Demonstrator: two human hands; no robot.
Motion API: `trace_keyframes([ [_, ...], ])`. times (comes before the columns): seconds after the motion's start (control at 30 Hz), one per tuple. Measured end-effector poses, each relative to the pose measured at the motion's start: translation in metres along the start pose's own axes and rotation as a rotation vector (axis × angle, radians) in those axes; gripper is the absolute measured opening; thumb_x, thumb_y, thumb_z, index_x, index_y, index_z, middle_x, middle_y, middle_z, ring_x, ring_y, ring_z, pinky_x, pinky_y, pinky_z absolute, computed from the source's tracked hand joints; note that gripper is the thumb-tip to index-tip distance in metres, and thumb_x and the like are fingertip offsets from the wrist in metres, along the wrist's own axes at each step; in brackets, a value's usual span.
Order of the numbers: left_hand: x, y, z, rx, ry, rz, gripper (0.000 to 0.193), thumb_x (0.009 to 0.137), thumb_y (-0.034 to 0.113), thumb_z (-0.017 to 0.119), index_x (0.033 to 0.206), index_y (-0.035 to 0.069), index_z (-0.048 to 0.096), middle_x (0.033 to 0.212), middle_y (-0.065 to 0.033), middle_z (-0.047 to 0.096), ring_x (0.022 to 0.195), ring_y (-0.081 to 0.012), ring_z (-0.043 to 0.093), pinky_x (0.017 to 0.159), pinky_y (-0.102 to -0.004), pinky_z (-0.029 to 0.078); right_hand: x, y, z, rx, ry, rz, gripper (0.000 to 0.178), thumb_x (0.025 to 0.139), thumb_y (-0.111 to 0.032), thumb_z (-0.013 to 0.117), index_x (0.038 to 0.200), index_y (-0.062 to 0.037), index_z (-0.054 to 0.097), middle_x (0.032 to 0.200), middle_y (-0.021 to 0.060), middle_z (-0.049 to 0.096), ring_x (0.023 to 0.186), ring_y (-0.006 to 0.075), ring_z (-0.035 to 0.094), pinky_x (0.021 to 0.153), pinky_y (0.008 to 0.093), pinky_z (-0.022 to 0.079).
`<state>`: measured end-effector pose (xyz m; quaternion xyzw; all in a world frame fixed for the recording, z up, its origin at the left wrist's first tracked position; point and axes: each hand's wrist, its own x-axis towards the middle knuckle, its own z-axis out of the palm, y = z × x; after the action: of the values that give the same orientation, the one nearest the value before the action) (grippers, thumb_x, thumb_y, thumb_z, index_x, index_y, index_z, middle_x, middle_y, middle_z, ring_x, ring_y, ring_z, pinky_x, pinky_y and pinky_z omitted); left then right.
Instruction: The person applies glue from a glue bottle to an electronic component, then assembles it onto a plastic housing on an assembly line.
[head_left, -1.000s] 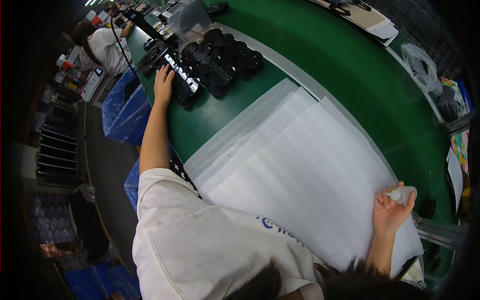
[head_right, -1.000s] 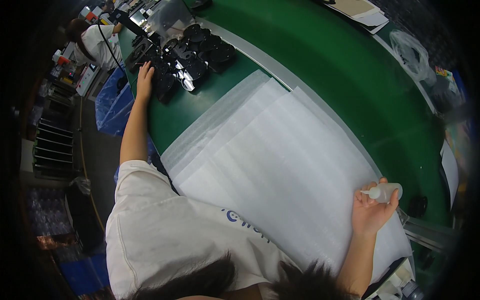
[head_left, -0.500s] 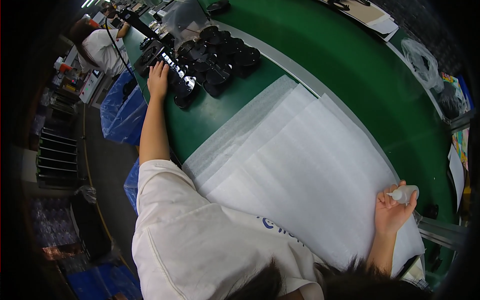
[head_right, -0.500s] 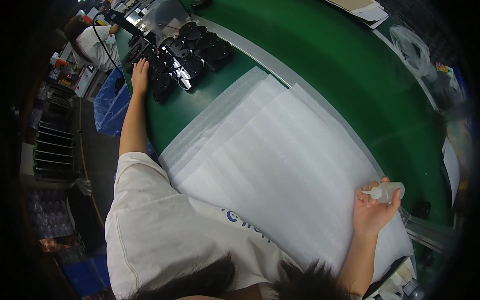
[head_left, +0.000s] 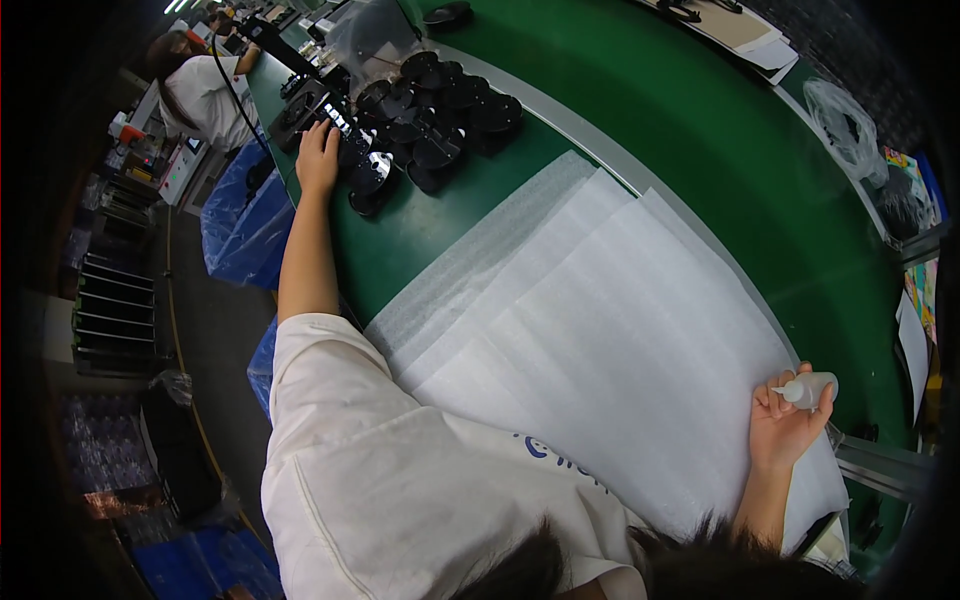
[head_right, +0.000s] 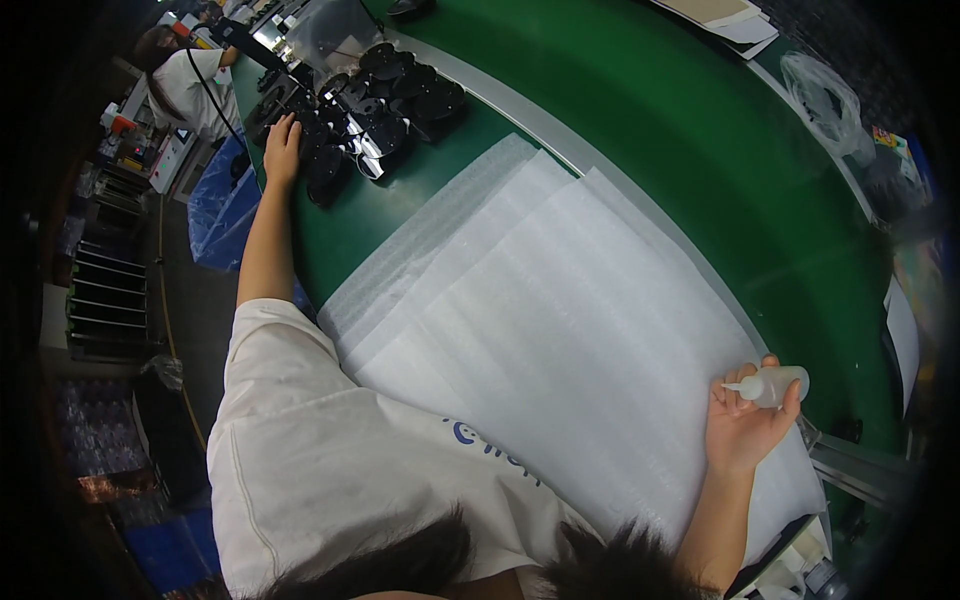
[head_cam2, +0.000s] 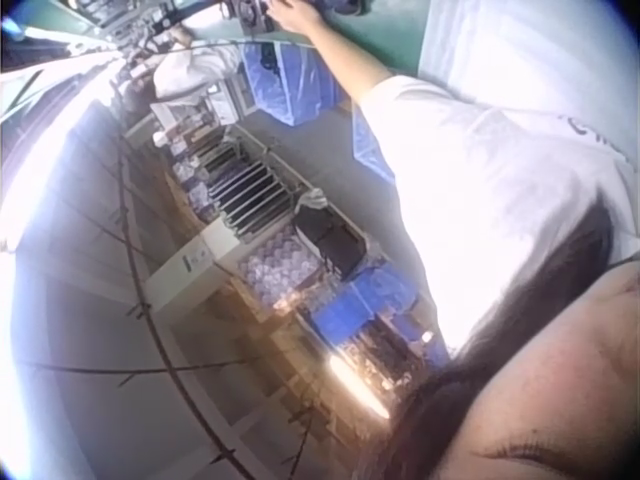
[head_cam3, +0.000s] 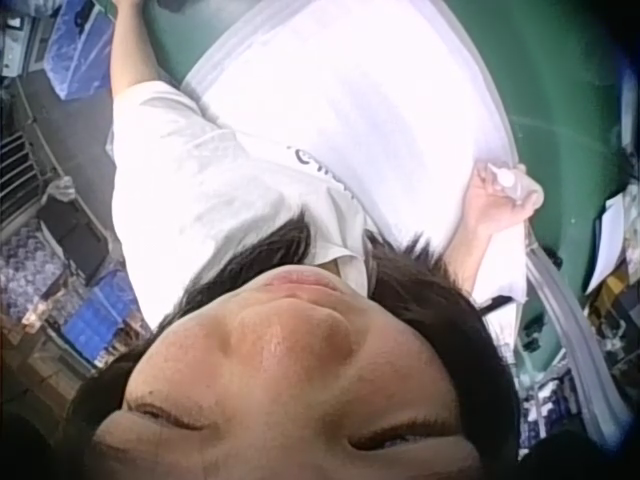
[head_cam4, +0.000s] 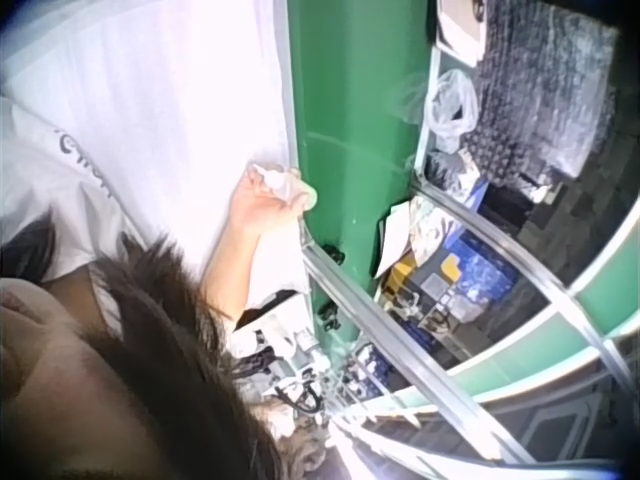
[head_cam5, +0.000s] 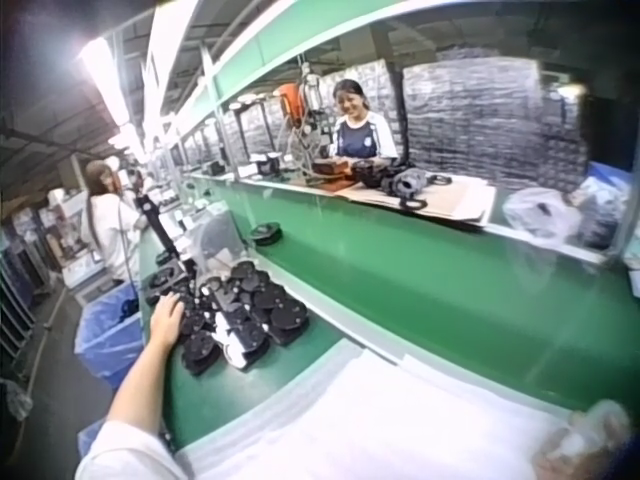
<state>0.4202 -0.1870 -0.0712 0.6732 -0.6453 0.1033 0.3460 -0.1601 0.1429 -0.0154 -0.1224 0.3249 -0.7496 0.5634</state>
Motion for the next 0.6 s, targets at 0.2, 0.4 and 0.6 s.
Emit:
trace_keyframes([
  [0.2, 0.0018, -0.0033, 0.0005, -0.005, 0.006, -0.006, 0.041, 0.081, 0.041, 0.045, 0.112, 0.016, 0.053, 0.124, -0.0091, 0.045, 0.12, -0.0292, 0.033, 0.096, -0.0362, 0.028, 0.0002, 0.0, 0.0008, -0.008, 0.004, 0.002, 0.033, 0.082, -0.04, 0.048, 0.092, -0.0083, 0.045, 0.056, 0.0004, 0.039, 0.049, 0.008, 0.032, 0.053, 0.0228, 0.027],
  [0.4, 0.0006, -0.002, 0.0016, 0.021, 0.017, -0.019, 0.04, 0.081, 0.041, 0.046, 0.112, 0.017, 0.053, 0.123, -0.0083, 0.045, 0.12, -0.0291, 0.034, 0.096, -0.0365, 0.028, 0.0004, -0.0005, 0.0009, 0.001, 0.022, 0.005, 0.034, 0.082, -0.04, 0.048, 0.092, -0.008, 0.045, 0.056, 0.0006, 0.039, 0.049, 0.0079, 0.033, 0.053, 0.0228, 0.027],
  [0.6, 0.0006, 0.0036, -0.002, 0.018, 0.011, -0.027, 0.038, 0.082, 0.037, 0.046, 0.112, 0.014, 0.053, 0.123, -0.01, 0.045, 0.12, -0.0299, 0.034, 0.097, -0.0352, 0.027, 0.0004, 0.0003, 0.0016, -0.004, 0.021, -0.003, 0.034, 0.082, -0.04, 0.048, 0.092, -0.008, 0.045, 0.055, 0.0006, 0.039, 0.048, 0.0077, 0.032, 0.053, 0.0227, 0.027],
])
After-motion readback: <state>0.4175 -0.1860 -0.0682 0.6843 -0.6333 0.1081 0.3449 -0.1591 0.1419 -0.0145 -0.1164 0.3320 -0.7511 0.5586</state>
